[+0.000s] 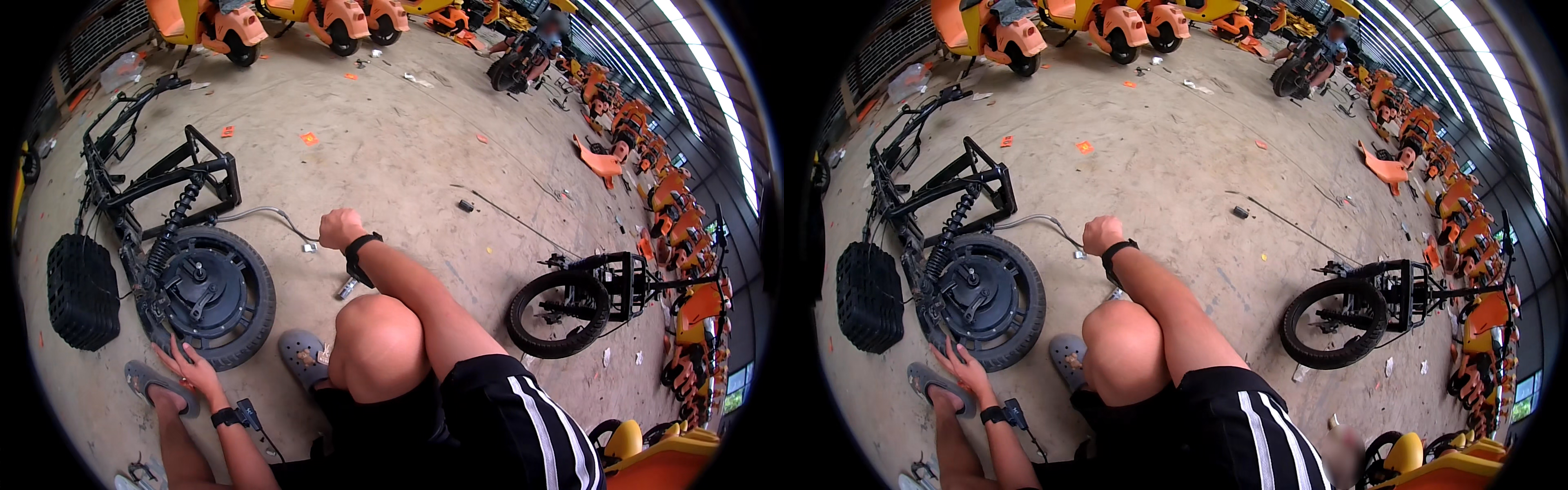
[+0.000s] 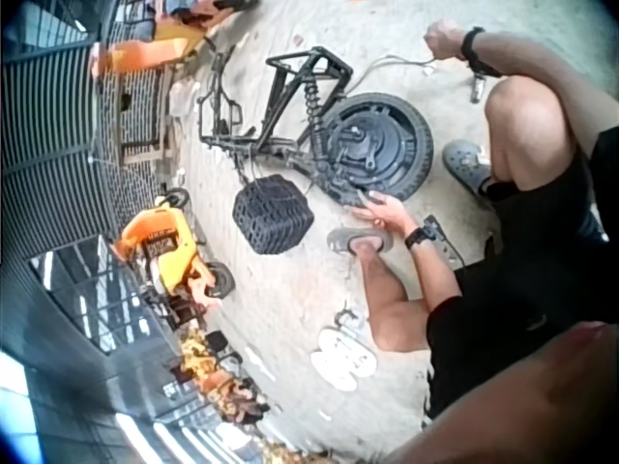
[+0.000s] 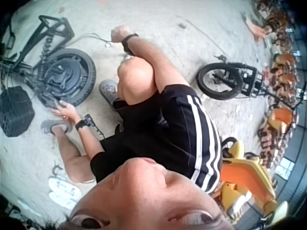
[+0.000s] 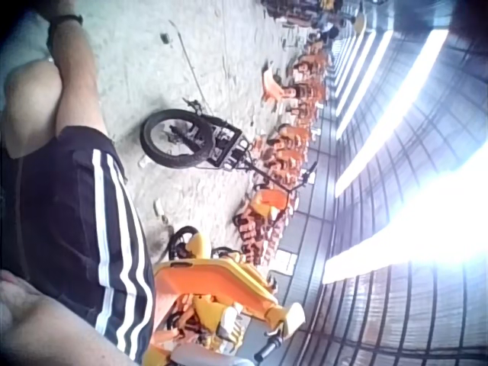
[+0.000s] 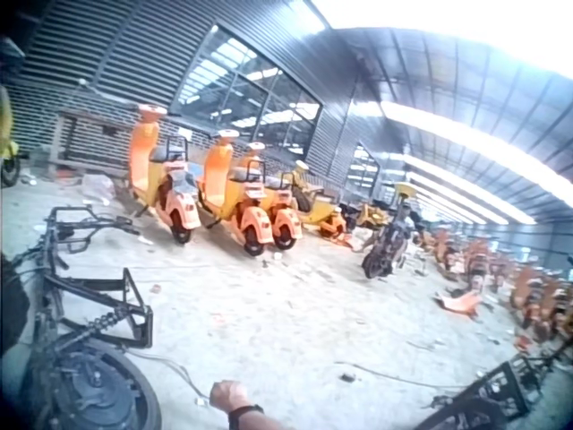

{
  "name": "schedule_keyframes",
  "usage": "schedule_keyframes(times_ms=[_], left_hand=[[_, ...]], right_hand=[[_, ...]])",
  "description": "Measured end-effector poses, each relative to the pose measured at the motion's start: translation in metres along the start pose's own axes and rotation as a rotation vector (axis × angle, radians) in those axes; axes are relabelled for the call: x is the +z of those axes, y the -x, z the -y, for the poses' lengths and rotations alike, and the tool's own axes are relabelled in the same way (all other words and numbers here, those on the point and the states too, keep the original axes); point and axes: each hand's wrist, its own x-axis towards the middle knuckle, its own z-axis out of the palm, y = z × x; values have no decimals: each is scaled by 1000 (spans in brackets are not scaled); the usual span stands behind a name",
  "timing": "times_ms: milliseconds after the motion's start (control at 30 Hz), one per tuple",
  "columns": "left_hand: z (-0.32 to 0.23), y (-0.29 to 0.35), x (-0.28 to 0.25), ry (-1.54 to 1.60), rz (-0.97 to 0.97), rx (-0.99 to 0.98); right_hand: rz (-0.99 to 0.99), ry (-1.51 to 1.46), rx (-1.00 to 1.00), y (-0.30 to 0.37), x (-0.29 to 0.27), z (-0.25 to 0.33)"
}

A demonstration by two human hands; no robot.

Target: The person is assembling the rear wheel of an electric scooter. They insert a bolt into the hub, tighten it by hand, and then use a ratchet wrench to secure it. The person also handles a black plastic cover and a spring assembly near the wheel.

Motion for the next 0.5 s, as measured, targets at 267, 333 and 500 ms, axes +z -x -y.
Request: schedule_keyframes(times_ms=[267,333,500], left_hand=[[-2,0,-3,40,1,-12],[-2,1,-3,59,3,-16],[-7,3,-1,68,3,-13]], right_hand=[[2,8,-5,2,-3,4],[7,12,-16,3,-4,4],[5,18,-11,1,1,-2]])
